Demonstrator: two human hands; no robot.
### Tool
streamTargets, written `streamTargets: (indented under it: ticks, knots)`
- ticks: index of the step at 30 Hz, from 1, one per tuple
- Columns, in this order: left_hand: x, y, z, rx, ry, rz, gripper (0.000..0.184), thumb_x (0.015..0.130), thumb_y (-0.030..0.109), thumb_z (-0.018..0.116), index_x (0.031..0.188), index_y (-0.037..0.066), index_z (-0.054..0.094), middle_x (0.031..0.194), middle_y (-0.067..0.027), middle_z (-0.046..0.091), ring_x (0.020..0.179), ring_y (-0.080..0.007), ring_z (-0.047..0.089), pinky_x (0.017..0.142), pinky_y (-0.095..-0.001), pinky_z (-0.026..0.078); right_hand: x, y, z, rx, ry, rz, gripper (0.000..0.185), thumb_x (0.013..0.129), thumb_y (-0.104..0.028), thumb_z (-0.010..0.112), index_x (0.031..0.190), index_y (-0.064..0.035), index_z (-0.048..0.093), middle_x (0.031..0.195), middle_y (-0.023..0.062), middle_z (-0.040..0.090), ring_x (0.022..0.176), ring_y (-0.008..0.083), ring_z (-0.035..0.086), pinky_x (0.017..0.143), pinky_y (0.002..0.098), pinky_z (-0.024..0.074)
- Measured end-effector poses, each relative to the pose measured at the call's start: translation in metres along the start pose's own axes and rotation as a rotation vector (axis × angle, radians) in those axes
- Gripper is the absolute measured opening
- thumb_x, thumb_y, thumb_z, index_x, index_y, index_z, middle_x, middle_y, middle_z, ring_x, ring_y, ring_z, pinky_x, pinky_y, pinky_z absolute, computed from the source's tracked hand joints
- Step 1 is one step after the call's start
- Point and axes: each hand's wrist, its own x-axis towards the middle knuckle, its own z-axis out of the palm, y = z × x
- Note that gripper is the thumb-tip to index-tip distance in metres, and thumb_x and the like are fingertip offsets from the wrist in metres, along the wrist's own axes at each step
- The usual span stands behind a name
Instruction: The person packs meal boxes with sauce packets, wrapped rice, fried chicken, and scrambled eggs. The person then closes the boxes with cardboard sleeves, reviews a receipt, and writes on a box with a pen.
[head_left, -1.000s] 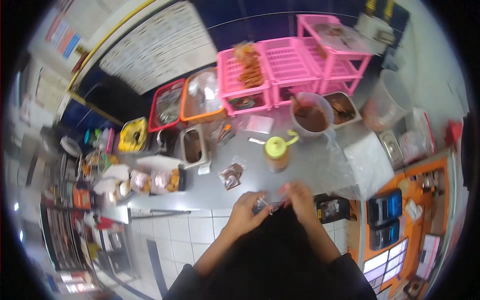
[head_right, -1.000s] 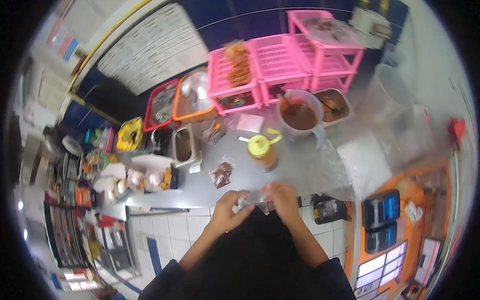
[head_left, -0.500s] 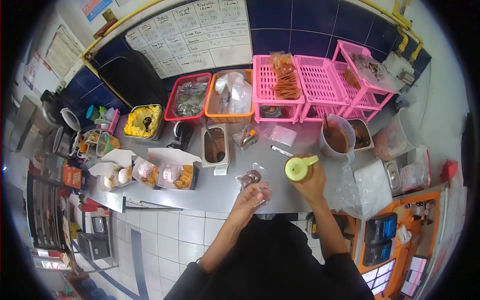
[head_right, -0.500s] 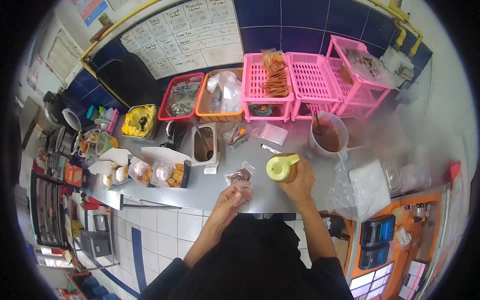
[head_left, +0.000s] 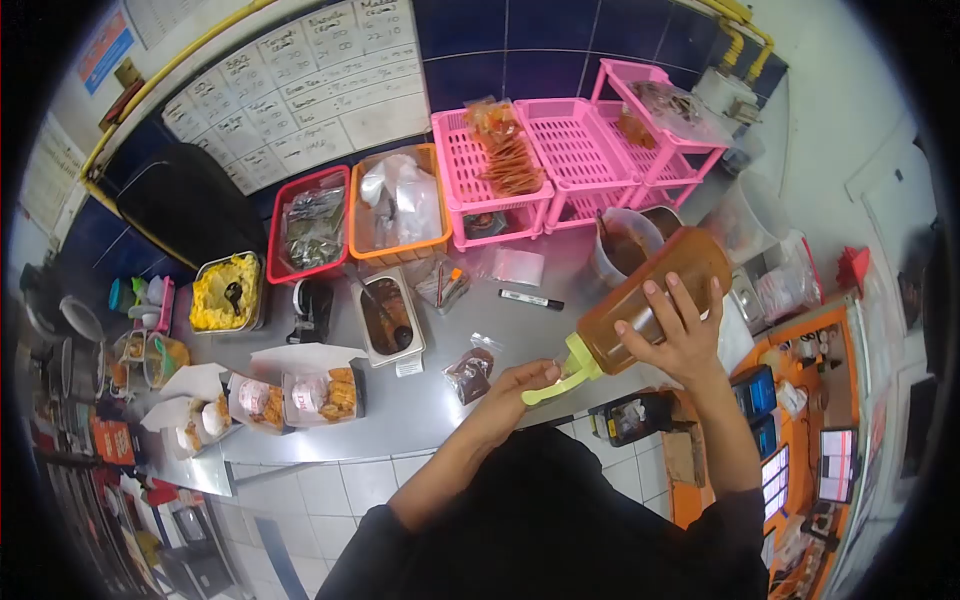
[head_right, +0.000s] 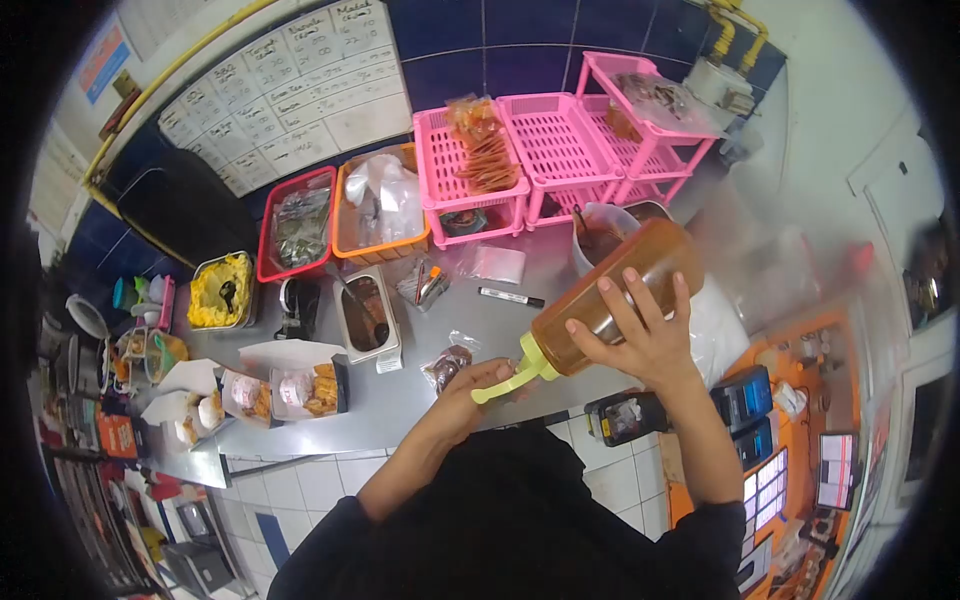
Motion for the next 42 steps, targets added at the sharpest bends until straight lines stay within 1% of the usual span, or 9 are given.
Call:
streamTargets:
  ticks: [5,8,12,24,27,29,32,35,42]
  knots:
    - [0.012,0.012,0.003,-0.246,-0.169,-0.083,0.052,0.104,0.044,0.053,0.127,-0.001,0.06,0.118,-0.0155,0.068,0.105,-0.0212,0.064,0.093,-0.0347,0.049,0.018,0.015,-0.018,-0.097,-0.002,-0.123,0.048,0.086,-0.051,0.07,0.13,-0.0483,0.052,0.144,-0.0016,0.054,0.138,0.023,0.049,0.118,0.0686,0.0182]
    - [0.019,0.012,0.005,-0.326,-0.229,-0.12,0.056,0.102,0.047,0.054,0.131,-0.001,0.058,0.12,-0.0167,0.067,0.106,-0.0234,0.064,0.094,-0.0372,0.049,0.028,0.022,-0.025,-0.098,-0.008,-0.145,0.046,0.087,-0.051,0.07,0.129,-0.0484,0.053,0.141,-0.0037,0.056,0.137,0.0214,0.05,0.119,0.0685,0.0156]
    - [0.03,0.008,0.004,-0.394,-0.283,-0.153,0.058,0.102,0.047,0.055,0.135,0.0,0.054,0.121,-0.0175,0.066,0.106,-0.0243,0.064,0.095,-0.0385,0.049,0.039,0.03,-0.033,-0.102,-0.02,-0.161,0.046,0.086,-0.05,0.07,0.129,-0.0478,0.053,0.14,-0.004,0.057,0.135,0.0213,0.052,0.119,0.069,0.0155]
    - [0.047,0.013,0.015,-0.391,-0.324,-0.124,0.056,0.102,0.045,0.054,0.137,0.001,0.052,0.121,-0.0195,0.067,0.109,-0.0281,0.065,0.1,-0.0412,0.049,0.039,0.05,-0.033,-0.139,-0.062,-0.213,0.047,0.09,-0.044,0.067,0.133,-0.0452,0.05,0.145,-0.0034,0.053,0.138,0.021,0.049,0.12,0.0706,0.0106]
    - [0.051,0.013,0.018,-0.448,-0.348,-0.115,0.052,0.104,0.042,0.052,0.134,0.0,0.054,0.12,-0.0185,0.067,0.107,-0.0252,0.065,0.096,-0.0384,0.05,0.037,0.055,-0.034,-0.14,-0.065,-0.219,0.045,0.09,-0.043,0.066,0.133,-0.0444,0.05,0.143,-0.0037,0.053,0.138,0.0213,0.048,0.121,0.0703,0.0098]
    - [0.055,0.013,0.019,-0.43,-0.366,-0.101,0.053,0.104,0.043,0.051,0.135,0.0,0.053,0.121,-0.0191,0.066,0.108,-0.026,0.065,0.098,-0.0393,0.05,0.035,0.059,-0.032,-0.155,-0.043,-0.247,0.045,0.091,-0.041,0.065,0.133,-0.0437,0.05,0.142,-0.0034,0.053,0.139,0.0216,0.048,0.121,0.0704,0.0092]
    - [0.061,0.01,0.02,-0.426,-0.389,-0.094,0.055,0.104,0.043,0.051,0.136,-0.001,0.052,0.122,-0.0199,0.066,0.109,-0.0272,0.065,0.1,-0.0405,0.049,0.033,0.062,-0.035,-0.17,-0.071,-0.252,0.047,0.088,-0.047,0.068,0.131,-0.0476,0.049,0.142,-0.0041,0.053,0.138,0.0212,0.048,0.121,0.0701,0.0054]
    - [0.066,0.007,0.02,-0.454,-0.405,-0.1,0.056,0.104,0.044,0.05,0.137,-0.001,0.051,0.123,-0.0211,0.065,0.109,-0.0284,0.064,0.101,-0.0412,0.049,0.032,0.064,-0.037,-0.179,-0.084,-0.255,0.047,0.089,-0.048,0.067,0.132,-0.0477,0.048,0.143,-0.0042,0.053,0.138,0.0205,0.048,0.121,0.0702,0.0045]
    - [0.075,0.004,0.02,-0.451,-0.44,-0.097,0.055,0.104,0.043,0.049,0.139,0.001,0.05,0.123,-0.0228,0.064,0.11,-0.0303,0.064,0.101,-0.0421,0.048,0.034,0.07,-0.04,-0.217,-0.069,-0.291,0.047,0.091,-0.045,0.064,0.135,-0.0471,0.047,0.144,-0.004,0.052,0.138,0.0189,0.048,0.12,0.0706,0.0024]
